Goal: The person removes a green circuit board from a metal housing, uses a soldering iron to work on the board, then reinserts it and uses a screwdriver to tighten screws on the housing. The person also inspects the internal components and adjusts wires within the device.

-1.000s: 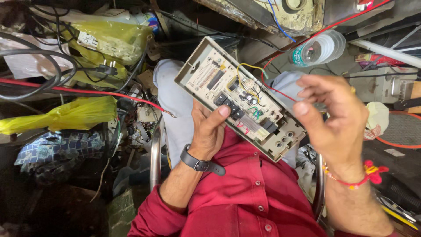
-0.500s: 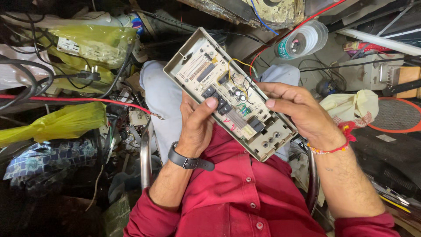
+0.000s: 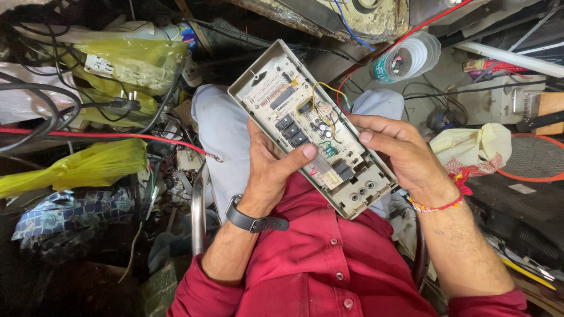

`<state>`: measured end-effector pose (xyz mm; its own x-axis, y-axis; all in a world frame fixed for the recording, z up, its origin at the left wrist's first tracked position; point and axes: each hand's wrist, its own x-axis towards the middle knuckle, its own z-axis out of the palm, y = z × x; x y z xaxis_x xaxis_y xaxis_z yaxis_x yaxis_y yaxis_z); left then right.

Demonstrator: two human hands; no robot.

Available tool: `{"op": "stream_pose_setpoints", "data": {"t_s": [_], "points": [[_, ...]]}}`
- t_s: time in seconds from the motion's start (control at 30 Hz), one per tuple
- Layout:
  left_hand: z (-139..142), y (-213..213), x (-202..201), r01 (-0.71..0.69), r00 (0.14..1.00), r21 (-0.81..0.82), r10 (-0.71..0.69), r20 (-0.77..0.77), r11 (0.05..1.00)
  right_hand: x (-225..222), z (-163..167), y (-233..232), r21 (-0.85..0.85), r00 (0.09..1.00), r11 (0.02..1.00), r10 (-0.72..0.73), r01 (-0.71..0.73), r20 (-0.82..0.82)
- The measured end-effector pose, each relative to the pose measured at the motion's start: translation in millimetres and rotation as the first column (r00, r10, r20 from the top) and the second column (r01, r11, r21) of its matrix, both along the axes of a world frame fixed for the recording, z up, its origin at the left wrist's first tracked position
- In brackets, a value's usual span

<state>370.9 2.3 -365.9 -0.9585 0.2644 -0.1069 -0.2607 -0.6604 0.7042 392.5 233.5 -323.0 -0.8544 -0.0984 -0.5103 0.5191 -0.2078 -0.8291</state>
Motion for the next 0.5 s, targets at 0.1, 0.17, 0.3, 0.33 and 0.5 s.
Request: {"op": "stream_pose_setpoints", "data": {"t_s": [0.1, 0.17, 0.3, 0.33, 0.5], "points": [[3, 2, 1, -0.012, 1.0, -0.014, 0.013, 0.021, 1.0, 2, 1, -1, -0.011, 1.0, 1.0, 0.023, -0.024, -0.021], [4, 3, 1, -0.029, 0.999, -0.019, 0.03, 0.032, 0.999, 4, 5, -3, -0.004, 0.994, 0.997, 0.076, -0.077, -0.073], [6, 4, 3, -0.062, 0.997, -0.03, 0.064, 0.042, 0.998, 10, 19, -2, 0.082, 0.978, 0.984, 0.166, -0.156, -0.128], [6, 5, 3, -0.069, 0.997, -0.031, 0.07, 0.04, 0.997, 10, 22, -1, 0.065, 0.973, 0.982, 0.184, -0.176, -0.141], [5, 7, 4, -0.064, 0.998, 0.024, 0.063, 0.018, 0.998, 15, 23, 5, 0.214, 0.915, 0.94, 0.314, -0.264, -0.252]]}}
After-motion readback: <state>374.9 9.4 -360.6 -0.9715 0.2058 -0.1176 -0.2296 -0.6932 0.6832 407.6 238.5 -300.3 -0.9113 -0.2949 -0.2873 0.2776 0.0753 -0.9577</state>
